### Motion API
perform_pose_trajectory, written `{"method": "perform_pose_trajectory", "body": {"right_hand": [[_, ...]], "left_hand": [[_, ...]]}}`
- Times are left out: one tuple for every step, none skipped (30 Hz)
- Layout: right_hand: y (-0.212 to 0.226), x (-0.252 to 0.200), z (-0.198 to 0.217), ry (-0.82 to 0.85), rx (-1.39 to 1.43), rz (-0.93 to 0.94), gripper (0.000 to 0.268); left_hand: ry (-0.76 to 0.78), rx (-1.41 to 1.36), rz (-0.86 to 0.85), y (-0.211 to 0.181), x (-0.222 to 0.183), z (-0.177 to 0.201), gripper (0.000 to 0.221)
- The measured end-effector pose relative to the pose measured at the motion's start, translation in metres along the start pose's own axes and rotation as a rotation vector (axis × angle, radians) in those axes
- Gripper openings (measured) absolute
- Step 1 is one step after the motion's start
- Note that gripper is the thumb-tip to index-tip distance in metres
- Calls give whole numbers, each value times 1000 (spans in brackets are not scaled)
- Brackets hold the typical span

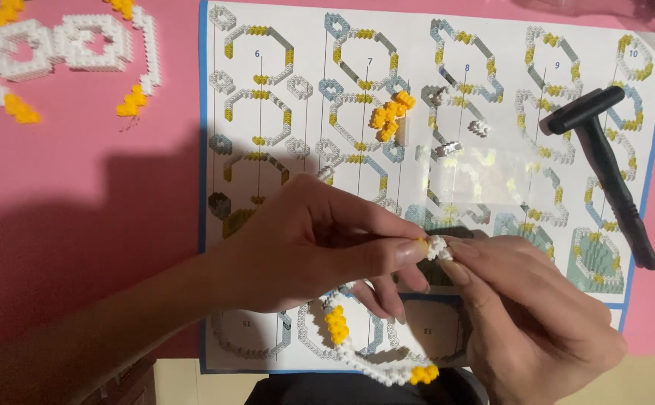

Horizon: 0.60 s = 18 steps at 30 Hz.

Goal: Assembling a complex model using small interlocking plastic blocks while following a printed instruction manual.

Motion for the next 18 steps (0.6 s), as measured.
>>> {"method": "perform_pose_trajectory", "body": {"right_hand": [[-1, 1, 0, -1, -1, -1, 11], [-1, 1, -1, -7, 18, 4, 12], [-2, 2, -1, -12, 39, 8, 13], [-2, 2, 0, -12, 39, 8, 13], [-3, 2, 0, -3, 46, -14, 11], [-3, 3, 0, 5, 53, -37, 10], [-4, 3, 0, 5, 53, -38, 10], [-4, 3, 1, 5, 49, -62, 10], [-4, 3, 1, 4, 45, -85, 10], [-6, 3, 1, 4, 44, -86, 10], [-7, 2, 1, 6, 57, -81, 11], [-9, 1, 2, 8, 70, -75, 11], [-8, 2, 2, 7, 69, -75, 11], [-8, 2, 2, 15, 64, -83, 11], [-8, 2, 2, 24, 58, -92, 11], [-6, 3, 2, 26, 59, -93, 11], [-5, 3, 1, 24, 40, -113, 9], [-3, 3, 1, 22, 22, -132, 7]], "left_hand": [[1, 0, 1, 1, 0, 0, 36], [12, -20, -15, 1, 0, 0, 35], [22, -40, -32, 2, 0, 1, 34], [22, -40, -31, 3, 0, -1, 34], [8, -61, -8, 4, 0, -2, 33], [-7, -83, 16, 6, -1, -3, 33], [-6, -83, 18, 8, -2, -2, 33], [23, -121, 12, 11, -2, -1, 35], [53, -160, 5, 14, -3, 0, 38], [53, -160, 6, 14, -3, 0, 38], [46, -160, -6, 14, -4, 0, 39], [40, -161, -18, 14, -4, -1, 39], [40, -161, -19, 13, -4, -1, 39], [44, -140, -25, 12, -4, -1, 39], [46, -120, -31, 11, -4, -1, 38], [45, -121, -30, 11, -4, -1, 38], [43, -115, -24, 10, -4, -1, 38], [41, -110, -19, 9, -4, -1, 37]]}}
Point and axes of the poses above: each hand's wrist, its own x-axis towards the middle knuckle, its own z-axis out of the back of the hand, y = z × x, the point moved 1 cm from there along x, towards the middle knuckle, and after that the axes turned 14 degrees about -y, right-handed, at the moved point
